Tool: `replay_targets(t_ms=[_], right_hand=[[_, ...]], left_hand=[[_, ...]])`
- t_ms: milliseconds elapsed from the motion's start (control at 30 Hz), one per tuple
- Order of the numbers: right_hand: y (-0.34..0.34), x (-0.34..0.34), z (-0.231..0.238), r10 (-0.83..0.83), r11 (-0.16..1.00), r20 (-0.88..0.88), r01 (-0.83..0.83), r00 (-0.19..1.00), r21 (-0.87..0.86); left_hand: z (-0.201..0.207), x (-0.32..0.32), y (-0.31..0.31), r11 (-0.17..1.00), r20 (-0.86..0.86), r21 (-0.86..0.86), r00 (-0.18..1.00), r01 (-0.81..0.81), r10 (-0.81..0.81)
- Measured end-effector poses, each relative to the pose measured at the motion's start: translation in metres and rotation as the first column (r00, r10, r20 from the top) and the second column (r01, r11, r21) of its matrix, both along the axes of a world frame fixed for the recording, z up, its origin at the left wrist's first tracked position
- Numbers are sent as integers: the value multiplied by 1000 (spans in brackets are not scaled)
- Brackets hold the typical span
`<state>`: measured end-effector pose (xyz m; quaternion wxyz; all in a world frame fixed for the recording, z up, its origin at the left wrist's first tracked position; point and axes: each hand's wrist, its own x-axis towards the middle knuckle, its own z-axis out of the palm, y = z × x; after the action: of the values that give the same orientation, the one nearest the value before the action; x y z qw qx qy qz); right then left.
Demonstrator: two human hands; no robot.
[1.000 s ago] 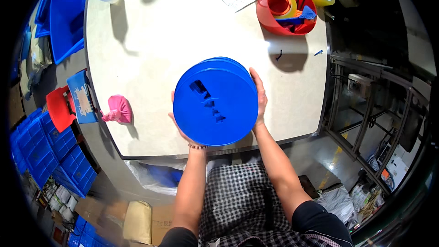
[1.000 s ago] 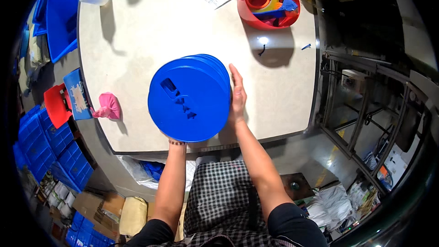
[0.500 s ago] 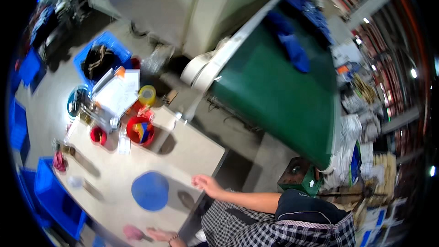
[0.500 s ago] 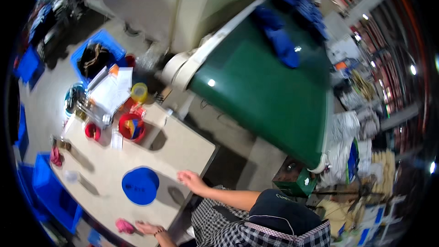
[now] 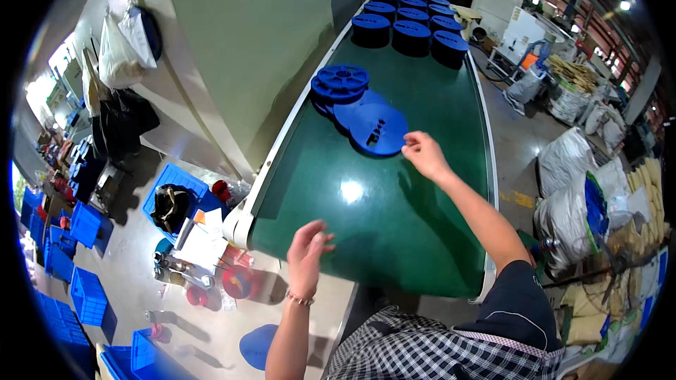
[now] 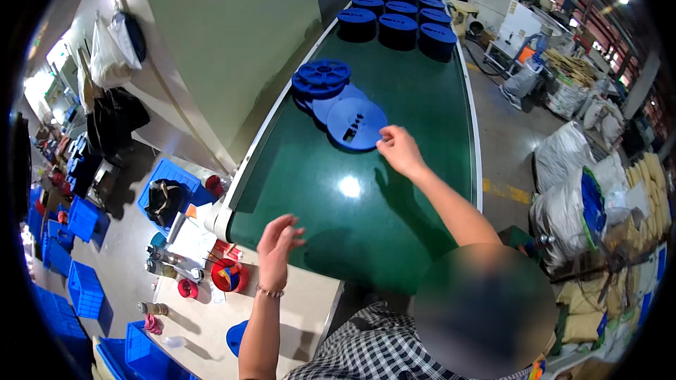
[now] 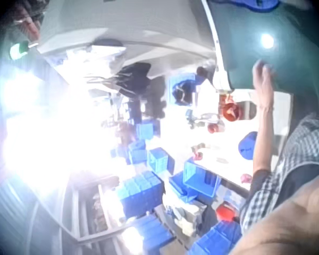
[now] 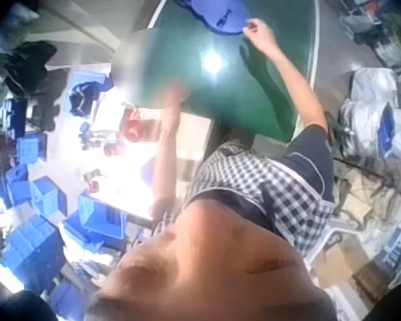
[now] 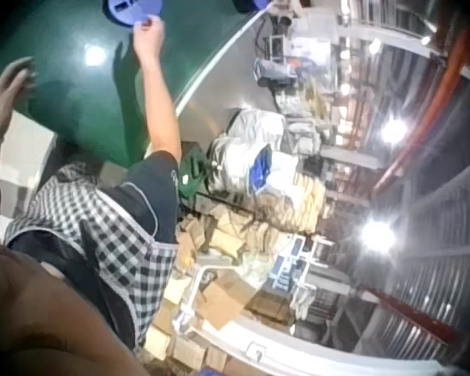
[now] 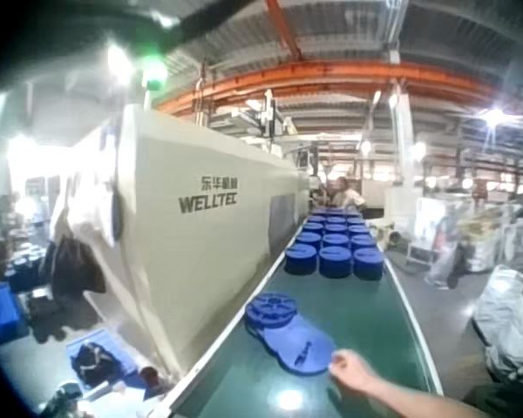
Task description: The person picks up blue circular plastic parts from a conveyor belt and stacks them on a table. They then wipe the parts with a pink cloth, occasionally applying liquid from a bottle, and place the cleaned parts into a blue crate.
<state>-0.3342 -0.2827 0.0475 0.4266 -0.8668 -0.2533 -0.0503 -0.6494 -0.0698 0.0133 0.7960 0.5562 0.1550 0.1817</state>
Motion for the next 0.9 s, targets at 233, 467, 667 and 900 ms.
replay_targets(t_ms=[233, 467, 667, 900], right_hand=[[32, 126, -23, 68, 997, -322, -73, 944, -3], [10, 121, 29, 334, 941, -608, -218, 720, 258], [85, 169, 38, 372, 926, 176, -377, 911, -5], [225, 172, -5, 310, 915, 398, -157, 863, -372]], left_hand=[[6, 213, -30, 999, -216, 20, 976, -35, 39], [16, 253, -28, 980, -187, -130, 974, -154, 128], [21, 212, 20, 905, -104, -402, 989, -141, 108], [7, 124, 24, 907, -93, -367, 979, -204, 183]])
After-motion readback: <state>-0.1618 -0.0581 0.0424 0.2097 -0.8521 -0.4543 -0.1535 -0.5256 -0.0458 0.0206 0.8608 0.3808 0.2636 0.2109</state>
